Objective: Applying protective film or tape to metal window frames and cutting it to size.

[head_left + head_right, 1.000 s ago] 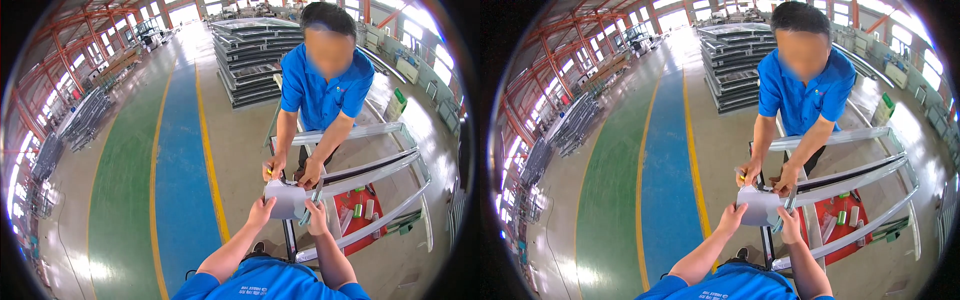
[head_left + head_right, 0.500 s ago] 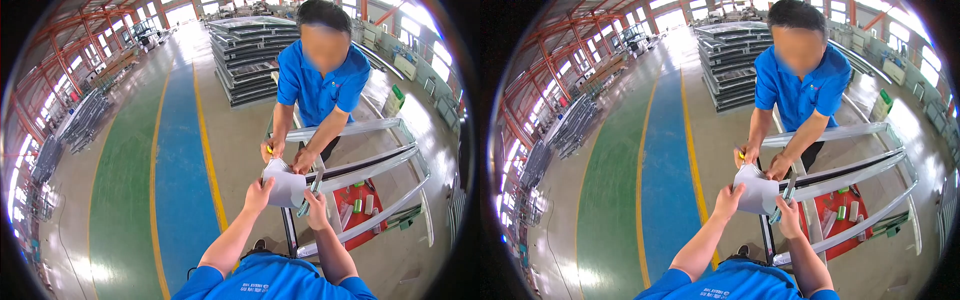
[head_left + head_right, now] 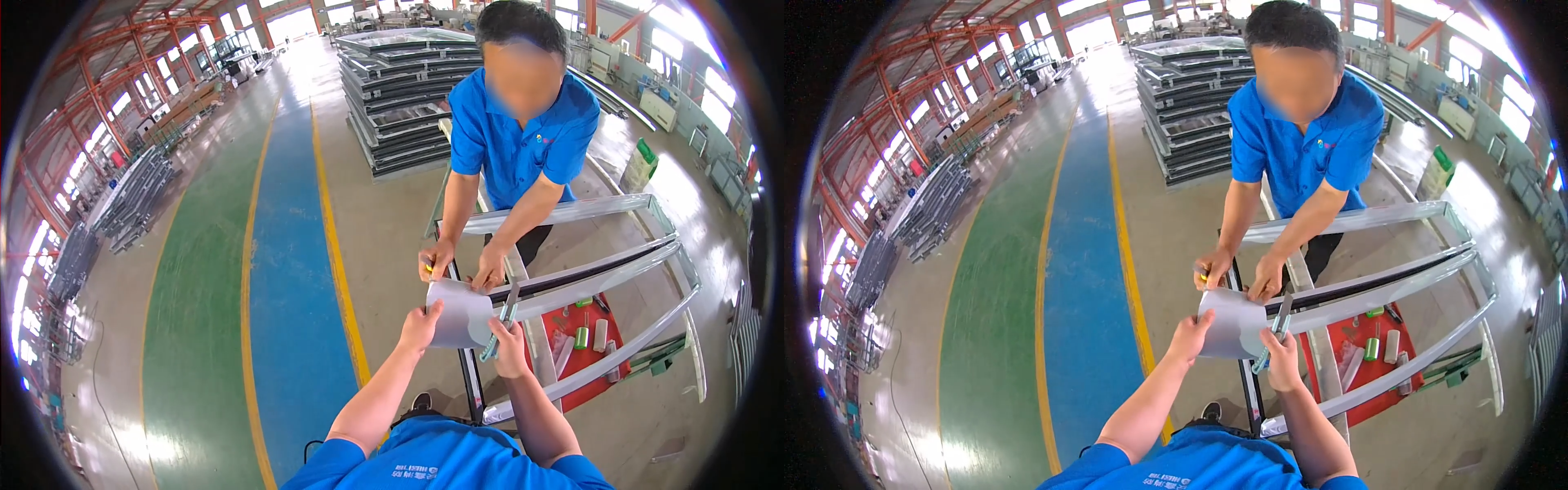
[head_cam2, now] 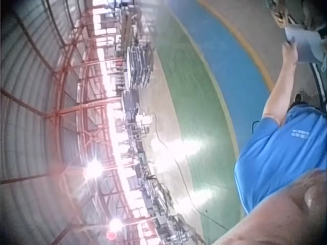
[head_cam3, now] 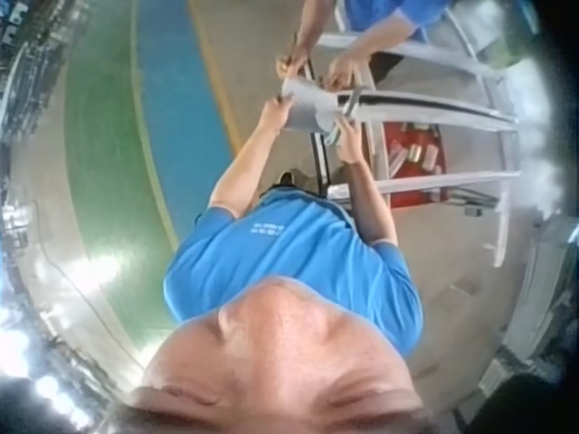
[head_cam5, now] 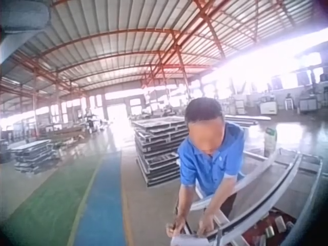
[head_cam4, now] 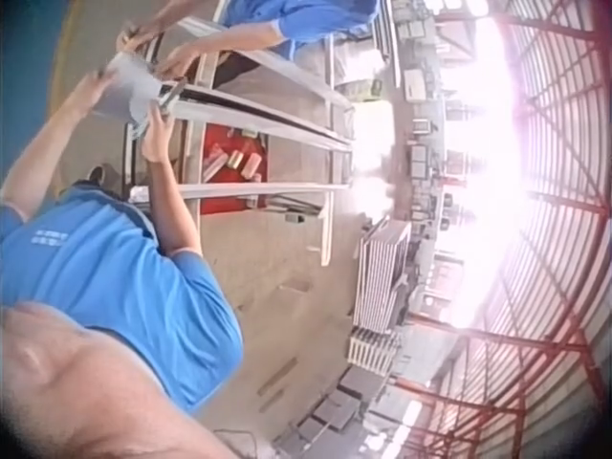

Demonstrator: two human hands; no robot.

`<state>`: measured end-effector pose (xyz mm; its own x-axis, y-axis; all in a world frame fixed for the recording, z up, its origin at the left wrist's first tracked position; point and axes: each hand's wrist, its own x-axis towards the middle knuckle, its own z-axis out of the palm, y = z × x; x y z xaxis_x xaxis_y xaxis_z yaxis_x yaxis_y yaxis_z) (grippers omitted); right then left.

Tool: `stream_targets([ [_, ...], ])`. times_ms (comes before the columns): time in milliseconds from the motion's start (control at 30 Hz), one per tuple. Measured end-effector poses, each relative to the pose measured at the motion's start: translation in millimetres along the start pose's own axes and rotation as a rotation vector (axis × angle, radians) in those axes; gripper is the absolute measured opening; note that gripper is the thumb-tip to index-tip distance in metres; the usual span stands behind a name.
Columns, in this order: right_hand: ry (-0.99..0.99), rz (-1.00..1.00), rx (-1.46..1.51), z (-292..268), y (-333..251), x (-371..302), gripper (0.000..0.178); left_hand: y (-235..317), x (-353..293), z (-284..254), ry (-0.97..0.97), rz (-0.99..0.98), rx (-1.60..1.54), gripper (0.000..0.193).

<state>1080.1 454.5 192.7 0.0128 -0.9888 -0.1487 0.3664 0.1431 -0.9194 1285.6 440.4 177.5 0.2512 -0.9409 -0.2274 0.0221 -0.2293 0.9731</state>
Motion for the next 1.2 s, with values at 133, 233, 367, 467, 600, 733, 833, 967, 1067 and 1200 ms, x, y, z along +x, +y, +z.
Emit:
stream_targets([
  [133,0.011,0.04,-0.027,-20.5,21.5,10.6,0.01,-13.3,-4.3,16.4,0.034,-0.021,-0.048,0.054],
  [233,0.02,-0.033,-0.116,-24.5,20.2,14.8,0.008,-4.5,-15.0,18.6,0.015,-0.16,0.049,0.046],
  [367,0.089,-0.041,-0.251,-32.1,7.3,16.8,0.011,-4.0,-26.7,36.1,-0.004,-0.118,0.024,0.043],
  [467,0.108,-0.034,-0.36,-54.0,12.5,19.0,0.016,-35.2,-30.7,47.1,-0.052,-0.116,-0.053,0.042],
  [600,0.168,-0.032,-0.319,-66.0,9.7,4.7,0.019,-27.9,-56.3,52.3,-0.115,-0.11,0.059,0.043],
  [733,0.168,-0.016,-0.391,-66.8,-0.1,-7.4,0.017,-47.0,-59.2,57.3,-0.161,-0.105,-0.028,0.046],
  [833,0.16,0.0,-0.481,-66.4,-0.2,-11.0,0.015,-53.5,-55.1,57.0,-0.153,-0.139,-0.013,0.047],
  [967,0.164,-0.018,-0.446,-59.6,0.0,-12.5,0.016,-43.9,-52.2,52.2,-0.168,-0.231,0.044,0.041],
  [1067,0.1,-0.014,-0.557,-63.8,2.8,-11.9,0.025,-60.7,-45.7,48.6,-0.135,-0.28,-0.108,0.041],
  [1200,0.106,0.046,-0.659,-50.3,-13.7,-25.4,0.024,-43.7,-63.3,40.1,-0.076,-0.524,-0.374,0.043],
])
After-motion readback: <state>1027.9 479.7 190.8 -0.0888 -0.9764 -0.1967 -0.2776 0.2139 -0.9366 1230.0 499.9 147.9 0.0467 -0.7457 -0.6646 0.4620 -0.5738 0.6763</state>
